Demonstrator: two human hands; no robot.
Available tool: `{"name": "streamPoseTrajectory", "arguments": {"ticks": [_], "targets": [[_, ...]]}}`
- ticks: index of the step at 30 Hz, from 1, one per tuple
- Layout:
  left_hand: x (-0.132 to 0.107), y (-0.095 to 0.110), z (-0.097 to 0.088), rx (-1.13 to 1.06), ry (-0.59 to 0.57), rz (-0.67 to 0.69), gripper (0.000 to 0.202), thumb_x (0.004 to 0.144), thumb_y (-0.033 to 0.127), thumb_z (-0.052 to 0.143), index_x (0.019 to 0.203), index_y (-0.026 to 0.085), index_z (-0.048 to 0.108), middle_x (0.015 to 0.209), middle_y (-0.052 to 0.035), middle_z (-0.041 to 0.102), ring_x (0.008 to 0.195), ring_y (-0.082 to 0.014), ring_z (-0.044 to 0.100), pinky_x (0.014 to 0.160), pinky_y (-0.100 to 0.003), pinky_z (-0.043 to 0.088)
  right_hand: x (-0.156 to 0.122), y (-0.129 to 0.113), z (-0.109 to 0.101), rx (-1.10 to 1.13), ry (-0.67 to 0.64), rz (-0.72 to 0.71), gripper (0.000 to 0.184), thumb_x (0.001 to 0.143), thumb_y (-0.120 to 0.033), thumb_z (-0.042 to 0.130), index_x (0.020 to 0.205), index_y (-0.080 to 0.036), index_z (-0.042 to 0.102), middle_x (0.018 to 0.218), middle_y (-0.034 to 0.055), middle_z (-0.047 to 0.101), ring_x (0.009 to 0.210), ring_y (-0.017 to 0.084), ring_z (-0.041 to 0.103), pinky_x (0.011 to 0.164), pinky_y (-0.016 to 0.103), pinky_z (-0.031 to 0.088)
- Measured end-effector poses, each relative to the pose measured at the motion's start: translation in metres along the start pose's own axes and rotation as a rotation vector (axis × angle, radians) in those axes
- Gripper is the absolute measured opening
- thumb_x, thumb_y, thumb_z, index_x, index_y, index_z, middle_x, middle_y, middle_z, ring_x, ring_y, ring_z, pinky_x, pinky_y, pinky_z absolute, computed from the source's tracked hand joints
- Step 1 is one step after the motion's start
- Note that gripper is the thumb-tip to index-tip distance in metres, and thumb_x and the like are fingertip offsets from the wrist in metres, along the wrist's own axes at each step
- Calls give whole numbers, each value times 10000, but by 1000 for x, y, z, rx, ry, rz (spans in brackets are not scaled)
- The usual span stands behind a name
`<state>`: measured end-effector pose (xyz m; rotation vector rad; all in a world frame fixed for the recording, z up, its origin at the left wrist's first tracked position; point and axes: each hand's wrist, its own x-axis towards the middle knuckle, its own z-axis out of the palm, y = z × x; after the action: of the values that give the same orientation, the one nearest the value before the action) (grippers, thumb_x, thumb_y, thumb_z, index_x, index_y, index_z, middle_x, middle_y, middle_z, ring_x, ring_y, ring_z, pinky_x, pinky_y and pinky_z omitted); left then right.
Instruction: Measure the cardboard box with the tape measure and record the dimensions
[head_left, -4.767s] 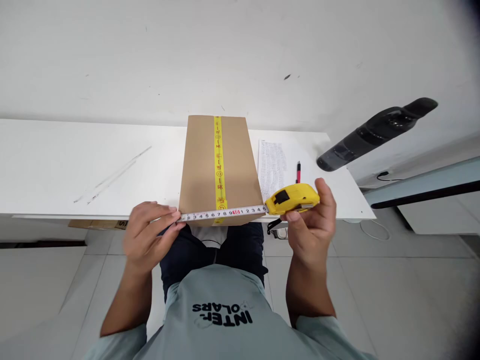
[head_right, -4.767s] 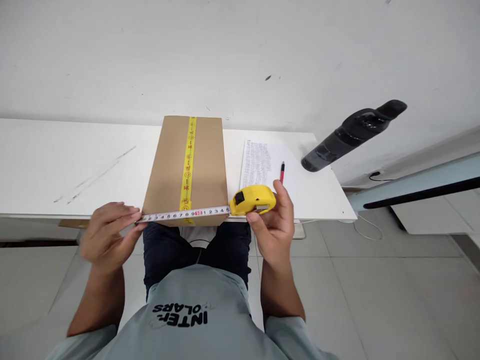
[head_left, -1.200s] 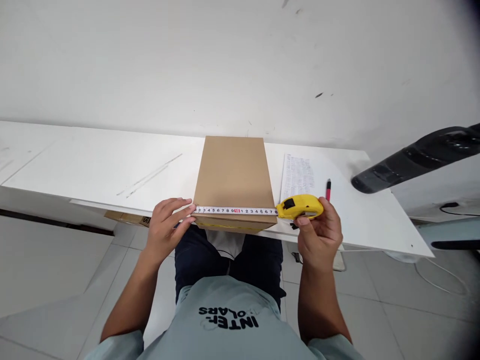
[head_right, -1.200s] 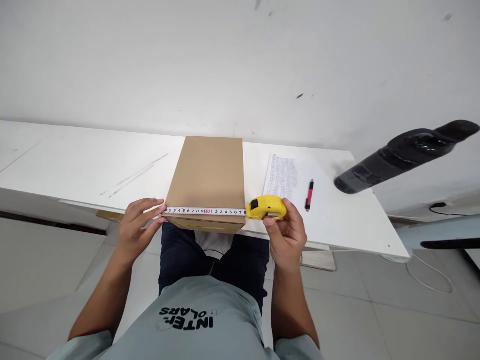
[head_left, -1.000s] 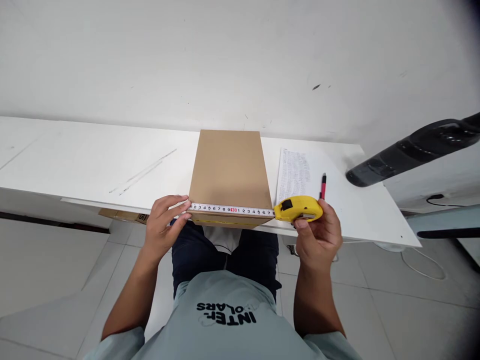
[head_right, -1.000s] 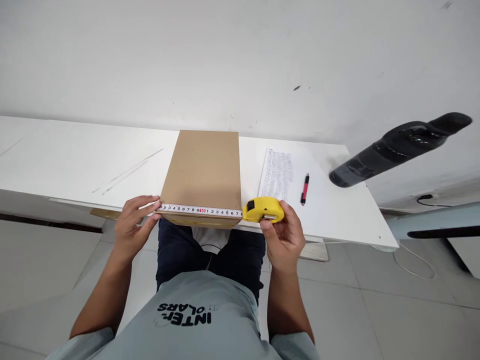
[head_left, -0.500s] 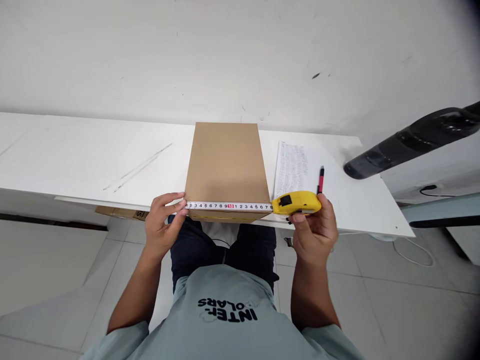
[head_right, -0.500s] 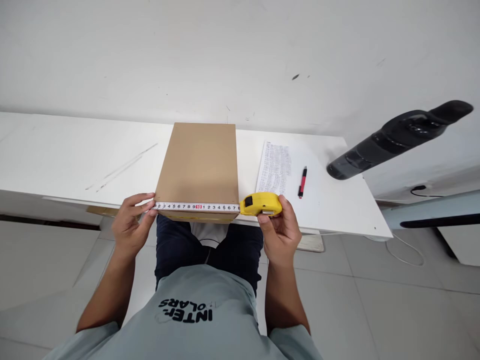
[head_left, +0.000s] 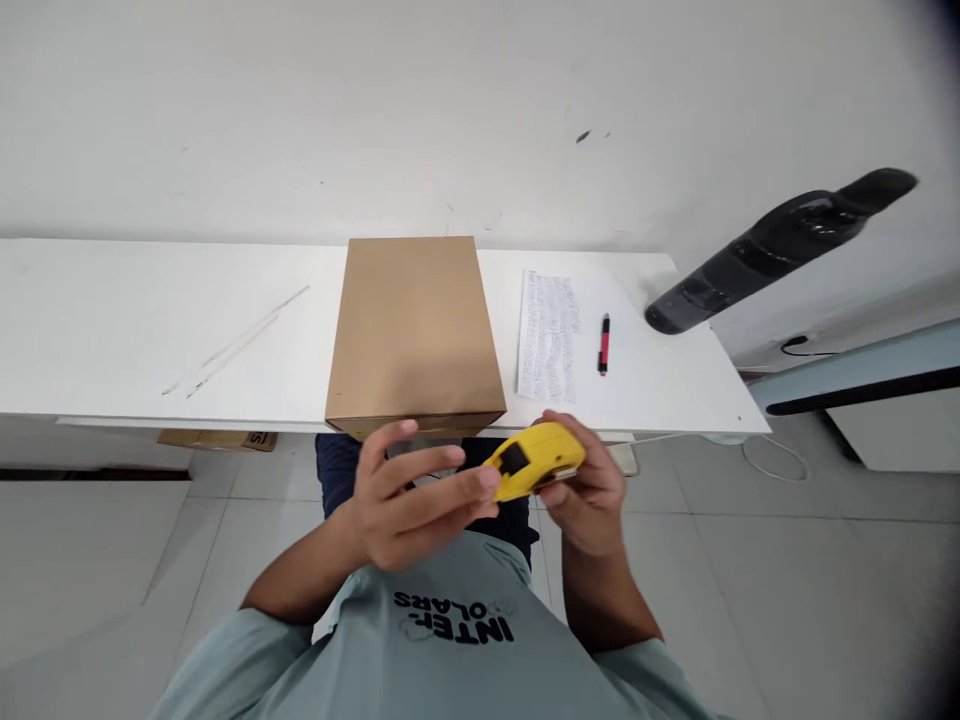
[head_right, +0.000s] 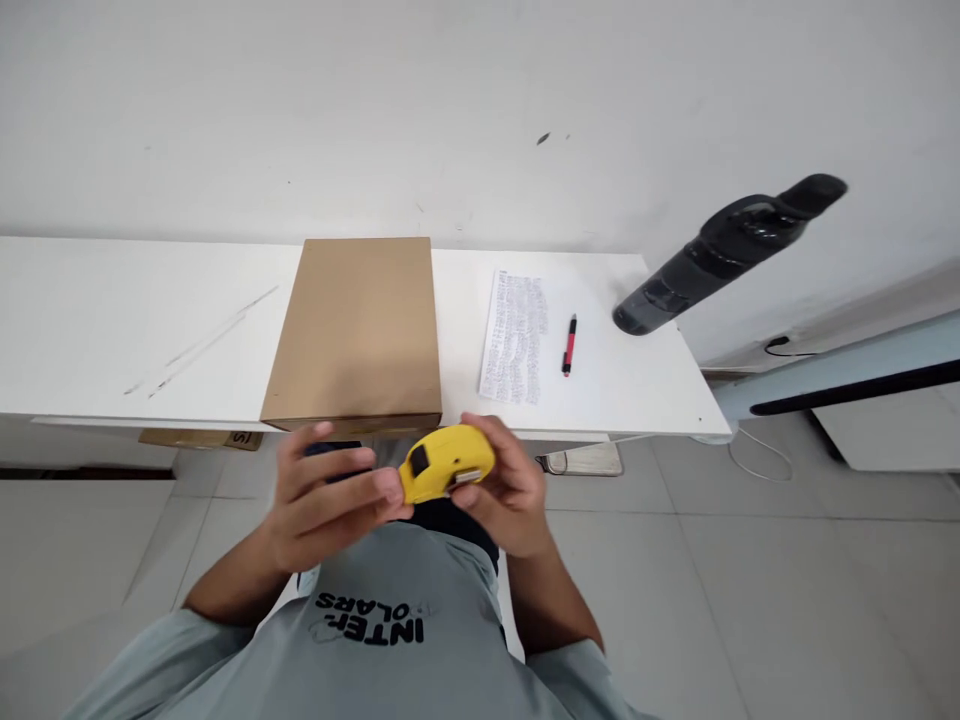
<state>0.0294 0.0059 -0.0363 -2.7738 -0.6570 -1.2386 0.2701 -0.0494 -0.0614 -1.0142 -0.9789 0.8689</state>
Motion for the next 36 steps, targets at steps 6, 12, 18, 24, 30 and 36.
{"name": "streamPoseTrajectory", "arguments": {"ticks": [6, 12, 18, 24, 30, 36], "targets": [[25, 6, 29, 21, 116, -22, 486, 846, 551, 785, 1278, 439, 593, 1162, 16, 752, 1083, -200, 710, 1206, -483, 406, -12, 11, 0, 232, 69, 159, 535, 756, -503, 871, 1227, -312, 706, 953, 35, 711, 620, 146, 593, 508, 275, 513], [57, 6, 54, 247, 81, -430, 894, 820, 677, 736, 1519, 210, 429, 1443, -203, 603, 1454, -431, 445, 1253, -678, 151, -13, 29, -8, 366, 189, 216, 451, 803, -513, 829, 1148, -301, 633, 875, -7, 666, 564, 127, 561, 558, 312, 505], [62, 0, 61, 369, 26, -457, 530, 877, 510, 738, 1321, 251, 606, 1288, -131, 709, 1226, -374, 613, 1271, -685, -31, -12, 36, 2, 486, 253, 242, 395, 786, -553, 816, 1036, -286, 666, 935, 7, 654, 658, 145, 550, 590, 310, 479], [14, -15, 0, 388, -16, -483, 567, 883, 283, 679, 1435, 297, 553, 1477, -115, 599, 1428, -406, 468, 1250, -734, 84, -7, 46, -7, 494, 260, 254, 511, 791, -691, 755, 1139, -326, 674, 1000, 29, 681, 654, 152, 529, 589, 324, 466], [-45, -41, -68, 240, 70, -753, 506, 951, 186, 544, 1415, 376, 609, 1672, -31, 356, 1549, -340, 352, 1257, -611, 341, -4, 50, -18, 422, 308, 242, 384, 847, -610, 744, 1038, -285, 669, 923, 8, 639, 673, 142, 529, 580, 289, 453], [-52, -78, -72, 150, 133, -711, 491, 957, 153, 484, 1370, 363, 646, 1628, -8, 445, 1507, -284, 438, 1259, -548, 384, -5, 49, -11, 366, 231, 232, 335, 874, -559, 721, 1052, -284, 650, 953, 3, 604, 652, 132, 510, 578, 294, 455]]}}
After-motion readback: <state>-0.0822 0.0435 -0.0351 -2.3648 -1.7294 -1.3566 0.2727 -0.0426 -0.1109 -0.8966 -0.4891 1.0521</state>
